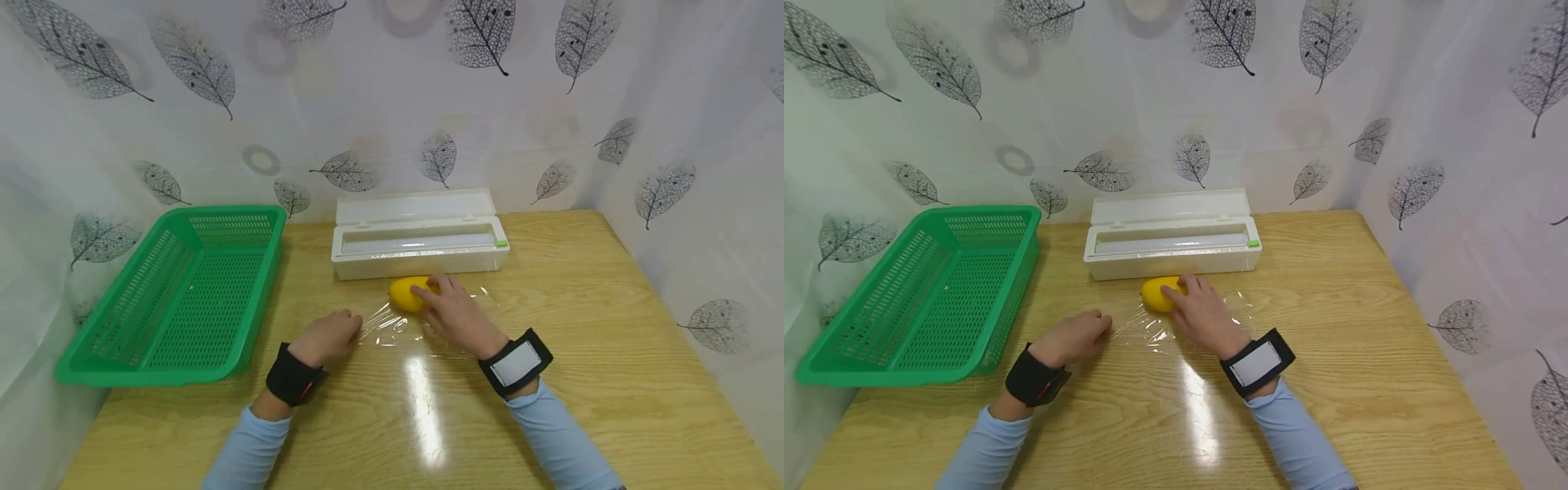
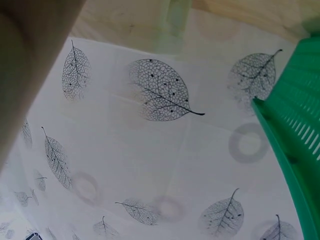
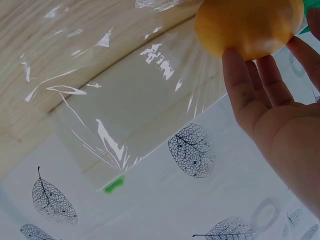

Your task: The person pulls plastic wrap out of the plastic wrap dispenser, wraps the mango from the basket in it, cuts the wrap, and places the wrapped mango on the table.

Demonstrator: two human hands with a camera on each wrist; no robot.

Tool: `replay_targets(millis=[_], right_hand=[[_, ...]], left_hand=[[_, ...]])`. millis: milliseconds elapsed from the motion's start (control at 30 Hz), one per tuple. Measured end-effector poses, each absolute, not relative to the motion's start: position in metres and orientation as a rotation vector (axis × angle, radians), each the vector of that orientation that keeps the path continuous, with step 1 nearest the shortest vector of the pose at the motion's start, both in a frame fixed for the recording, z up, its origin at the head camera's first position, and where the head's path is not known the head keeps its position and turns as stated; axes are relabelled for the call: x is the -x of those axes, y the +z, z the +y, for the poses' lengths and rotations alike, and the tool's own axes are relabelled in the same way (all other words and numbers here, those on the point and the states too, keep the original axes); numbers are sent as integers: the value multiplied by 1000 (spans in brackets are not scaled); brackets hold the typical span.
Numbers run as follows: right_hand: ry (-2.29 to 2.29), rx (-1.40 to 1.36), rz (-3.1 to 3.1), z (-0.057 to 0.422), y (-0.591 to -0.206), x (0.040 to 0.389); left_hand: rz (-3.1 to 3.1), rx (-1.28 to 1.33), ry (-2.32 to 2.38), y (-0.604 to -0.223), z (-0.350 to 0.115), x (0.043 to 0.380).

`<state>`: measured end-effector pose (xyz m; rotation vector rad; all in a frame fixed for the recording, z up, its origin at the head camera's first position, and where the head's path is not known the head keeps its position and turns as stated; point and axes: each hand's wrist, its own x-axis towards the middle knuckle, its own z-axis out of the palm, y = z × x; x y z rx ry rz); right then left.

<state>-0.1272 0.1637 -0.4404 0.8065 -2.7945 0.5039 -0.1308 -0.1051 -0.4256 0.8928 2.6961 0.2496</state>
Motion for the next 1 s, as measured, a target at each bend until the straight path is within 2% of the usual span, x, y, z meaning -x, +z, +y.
replay_targets(millis=[233, 533, 733, 1000], right_hand=[[512, -805, -2790, 164, -440, 127], [506, -807, -2780, 164, -439, 127], [536, -812, -2782, 164, -440, 127], [531, -823, -2762, 164, -441, 127]], left_hand=[[2743, -892, 243, -422, -105, 133], [3000, -1218, 363, -421, -104, 139], [3101, -1314, 502, -419, -96, 141], [3116, -1571, 720, -419, -81, 145]])
